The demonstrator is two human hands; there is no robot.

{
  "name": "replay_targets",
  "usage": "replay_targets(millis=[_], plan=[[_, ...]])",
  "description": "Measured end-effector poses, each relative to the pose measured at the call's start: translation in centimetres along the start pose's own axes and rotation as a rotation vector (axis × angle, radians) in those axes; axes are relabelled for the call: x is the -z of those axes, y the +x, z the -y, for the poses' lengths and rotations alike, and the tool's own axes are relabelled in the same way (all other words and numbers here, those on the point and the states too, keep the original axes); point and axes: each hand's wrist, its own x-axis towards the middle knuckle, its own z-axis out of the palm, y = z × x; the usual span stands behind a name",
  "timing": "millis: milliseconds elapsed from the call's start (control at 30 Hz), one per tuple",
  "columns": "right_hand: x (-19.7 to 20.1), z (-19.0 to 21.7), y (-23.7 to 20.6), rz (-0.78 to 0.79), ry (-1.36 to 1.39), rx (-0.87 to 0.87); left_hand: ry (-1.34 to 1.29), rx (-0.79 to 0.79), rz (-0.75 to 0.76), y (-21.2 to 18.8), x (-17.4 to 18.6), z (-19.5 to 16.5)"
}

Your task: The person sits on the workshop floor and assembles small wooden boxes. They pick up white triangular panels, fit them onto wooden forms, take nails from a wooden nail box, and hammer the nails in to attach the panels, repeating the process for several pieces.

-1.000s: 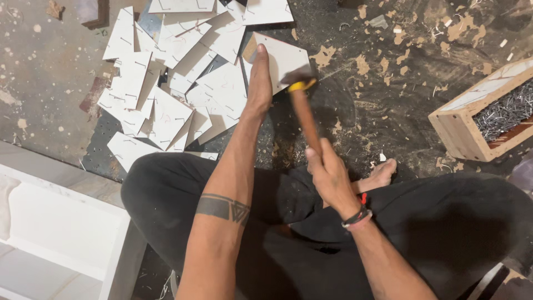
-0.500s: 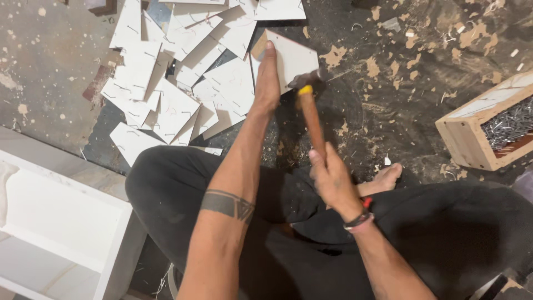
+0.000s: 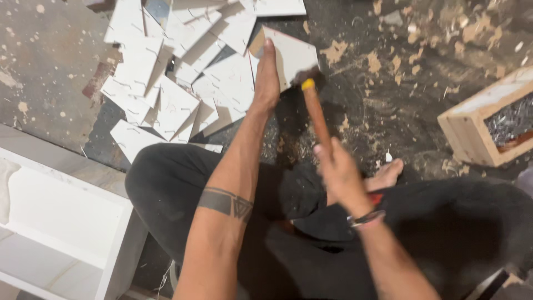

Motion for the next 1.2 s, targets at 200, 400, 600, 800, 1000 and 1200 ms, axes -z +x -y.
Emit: replay_targets(millis=[200, 400, 600, 800, 1000, 1200], plan=[[3.2, -0.1, -1.2, -0.125, 0.632, 0.208, 0.072, -0.061, -0.067, -0.1, -0.4, 0.2], [-0.7, -1.5, -0.8, -0.222, -0.22, 0.536, 0.09, -0.03, -0.059, 0.1, -0.3, -0.2], [0.2, -2.8, -0.6, 0.141, 0.538, -0.3, 0.047, -0.084, -0.046, -1.5, -0.7, -1.2], [1.0, -2.8, -0.3, -0.02, 0.71, -0.376, 0.43, -0.088, 0.041, -1.3, -0.2, -3.1], [1.9, -4.4, 1.0, -0.121, 0.733, -0.274, 0.535, -0.179, -0.034, -3.0, -3.6, -3.5], [1.5, -4.9, 1.1, -0.148, 0.693, -0.333, 0.598, -0.471, -0.298, -4.7, -5.7, -3.3]])
